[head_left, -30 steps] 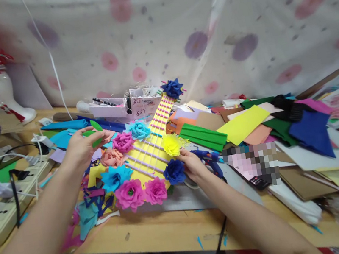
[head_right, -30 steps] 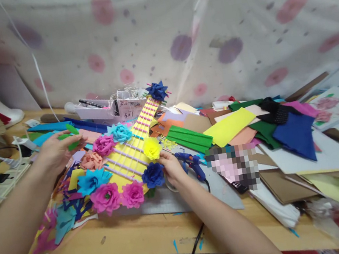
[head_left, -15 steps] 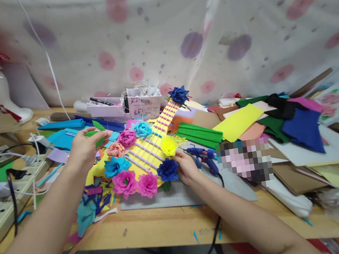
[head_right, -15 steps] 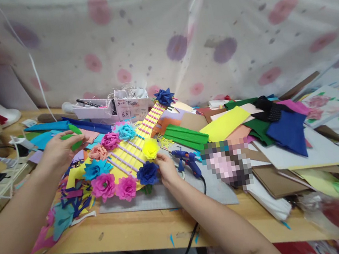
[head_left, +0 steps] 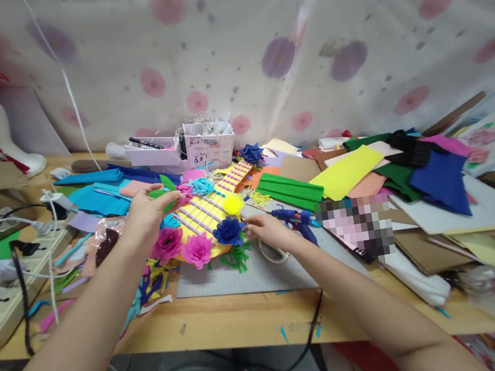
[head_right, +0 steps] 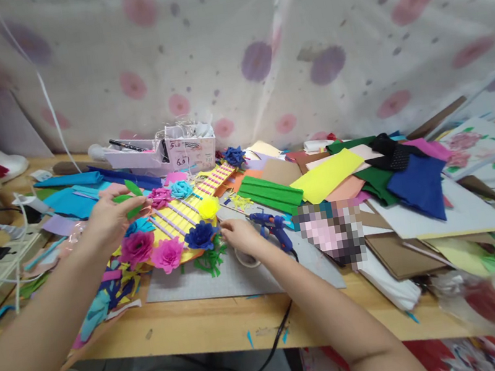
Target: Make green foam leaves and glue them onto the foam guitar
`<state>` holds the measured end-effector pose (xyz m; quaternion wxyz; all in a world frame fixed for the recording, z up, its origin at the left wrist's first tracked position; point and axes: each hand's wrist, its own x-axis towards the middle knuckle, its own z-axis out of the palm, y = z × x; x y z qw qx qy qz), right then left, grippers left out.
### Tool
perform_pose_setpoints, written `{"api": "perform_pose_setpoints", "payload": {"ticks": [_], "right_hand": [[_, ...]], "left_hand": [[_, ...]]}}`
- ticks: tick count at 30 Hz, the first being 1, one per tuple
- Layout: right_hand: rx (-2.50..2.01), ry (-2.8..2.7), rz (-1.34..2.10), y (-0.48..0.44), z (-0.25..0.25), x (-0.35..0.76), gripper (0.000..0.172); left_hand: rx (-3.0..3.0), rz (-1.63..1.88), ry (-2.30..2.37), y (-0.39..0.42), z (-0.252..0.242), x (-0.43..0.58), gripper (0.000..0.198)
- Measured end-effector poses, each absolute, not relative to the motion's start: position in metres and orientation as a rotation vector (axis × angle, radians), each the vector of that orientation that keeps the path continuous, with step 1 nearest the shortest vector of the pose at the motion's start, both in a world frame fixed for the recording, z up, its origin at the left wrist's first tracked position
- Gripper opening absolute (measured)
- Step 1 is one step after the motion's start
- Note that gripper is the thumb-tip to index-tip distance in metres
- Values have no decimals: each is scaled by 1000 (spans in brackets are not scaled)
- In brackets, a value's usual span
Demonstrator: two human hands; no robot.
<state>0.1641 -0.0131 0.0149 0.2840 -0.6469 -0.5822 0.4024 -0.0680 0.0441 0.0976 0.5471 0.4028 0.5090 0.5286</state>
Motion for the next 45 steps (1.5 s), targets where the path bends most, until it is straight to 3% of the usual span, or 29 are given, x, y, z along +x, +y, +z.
{"api": "perform_pose_setpoints", "payload": {"ticks": [4,10,14,22,27,33,45], "right_hand": [[-2143,-2145,442,-46,24,184,19],[-2429,-2273,197,-60,21,177,27],[-2444,-2230,270,-54,26,177,28],[-2163,-1801,857,-75,36,213,17],[-1929,-1697,722,-84,37,200,29],[-1796,-1933,667,-70,47,167,36],[-1780,-1853,737,-57,57,155,34]], "left_hand": [[868,1278,1104,39,87,-54,42],[781,1297,1055,29,83,-34,38],[736,1311,1044,22,82,-26,35],[585,1345,978,18,71,-20,19],[449,1322,907,17,66,-8,7],[391,1265,842,8,64,10,7],[385,1254,825,-8,66,31,12]]}}
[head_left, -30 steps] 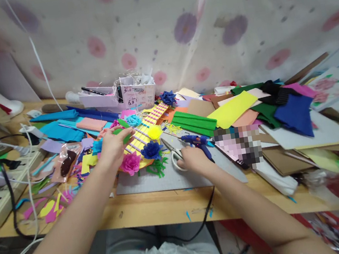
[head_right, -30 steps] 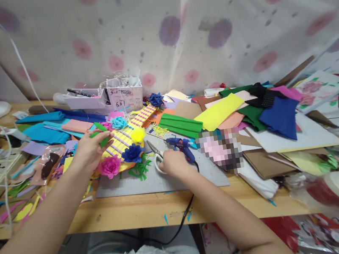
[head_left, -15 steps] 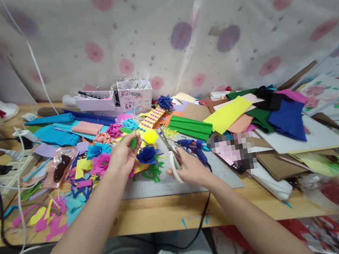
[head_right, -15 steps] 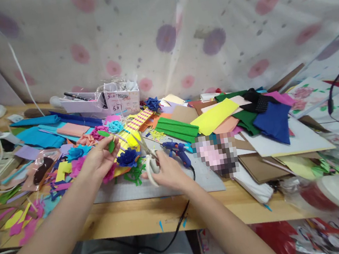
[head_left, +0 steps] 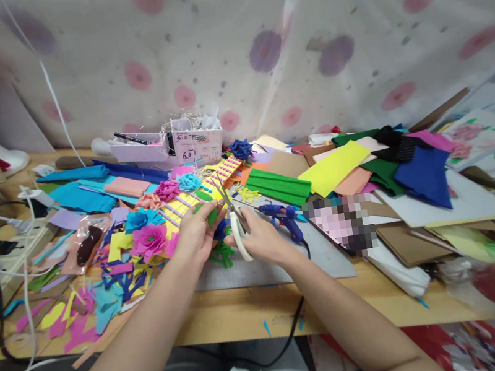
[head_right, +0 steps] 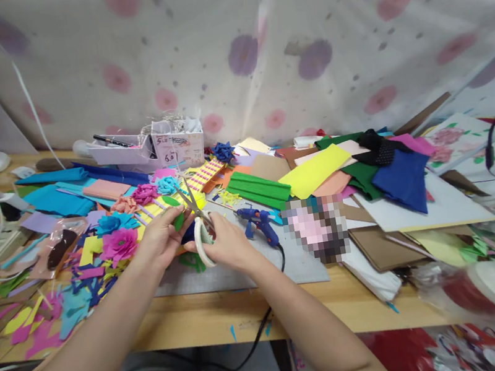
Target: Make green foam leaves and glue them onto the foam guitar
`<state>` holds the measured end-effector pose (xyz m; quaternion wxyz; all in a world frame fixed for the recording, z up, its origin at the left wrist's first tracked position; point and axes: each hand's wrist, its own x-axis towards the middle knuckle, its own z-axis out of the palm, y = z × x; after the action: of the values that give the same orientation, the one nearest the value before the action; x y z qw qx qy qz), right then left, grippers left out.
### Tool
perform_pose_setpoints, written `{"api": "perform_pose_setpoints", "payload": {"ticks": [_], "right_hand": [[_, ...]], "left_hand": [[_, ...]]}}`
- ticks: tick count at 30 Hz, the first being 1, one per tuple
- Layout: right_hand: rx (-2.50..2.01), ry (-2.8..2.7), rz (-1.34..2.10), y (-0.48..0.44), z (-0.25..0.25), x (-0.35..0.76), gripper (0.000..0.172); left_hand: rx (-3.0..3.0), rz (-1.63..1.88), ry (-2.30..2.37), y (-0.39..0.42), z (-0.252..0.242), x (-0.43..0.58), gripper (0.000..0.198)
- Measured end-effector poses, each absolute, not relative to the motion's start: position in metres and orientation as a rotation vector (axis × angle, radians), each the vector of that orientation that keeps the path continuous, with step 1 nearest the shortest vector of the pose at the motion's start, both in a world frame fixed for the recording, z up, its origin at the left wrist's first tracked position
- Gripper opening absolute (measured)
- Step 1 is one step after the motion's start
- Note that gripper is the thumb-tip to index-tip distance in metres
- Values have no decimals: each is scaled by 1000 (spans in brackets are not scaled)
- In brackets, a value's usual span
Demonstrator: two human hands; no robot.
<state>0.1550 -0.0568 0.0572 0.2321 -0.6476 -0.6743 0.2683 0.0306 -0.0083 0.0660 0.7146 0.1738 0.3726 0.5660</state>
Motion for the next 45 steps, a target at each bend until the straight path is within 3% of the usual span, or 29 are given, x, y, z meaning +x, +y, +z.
{"api": "perform_pose_setpoints", "payload": {"ticks": [6,17,26,38,45], "right_hand": [[-1787,-1865,598,-58,56,158,37],[-1775,-1874,232,-58,43,162,66],[-1784,-1797,356,-58,46,163,23],[-1604,-1447,942,-60,14,163,15],[-1596,-1244,1044,-62,3,168,15]], "left_hand": [[437,1254,822,-12,66,33,15],[446,1234,800,-13,62,37,25],[463,1253,816,-15,60,43,28],[421,1276,942,-27,56,68,37],[402,1274,948,-30,53,75,35]]}}
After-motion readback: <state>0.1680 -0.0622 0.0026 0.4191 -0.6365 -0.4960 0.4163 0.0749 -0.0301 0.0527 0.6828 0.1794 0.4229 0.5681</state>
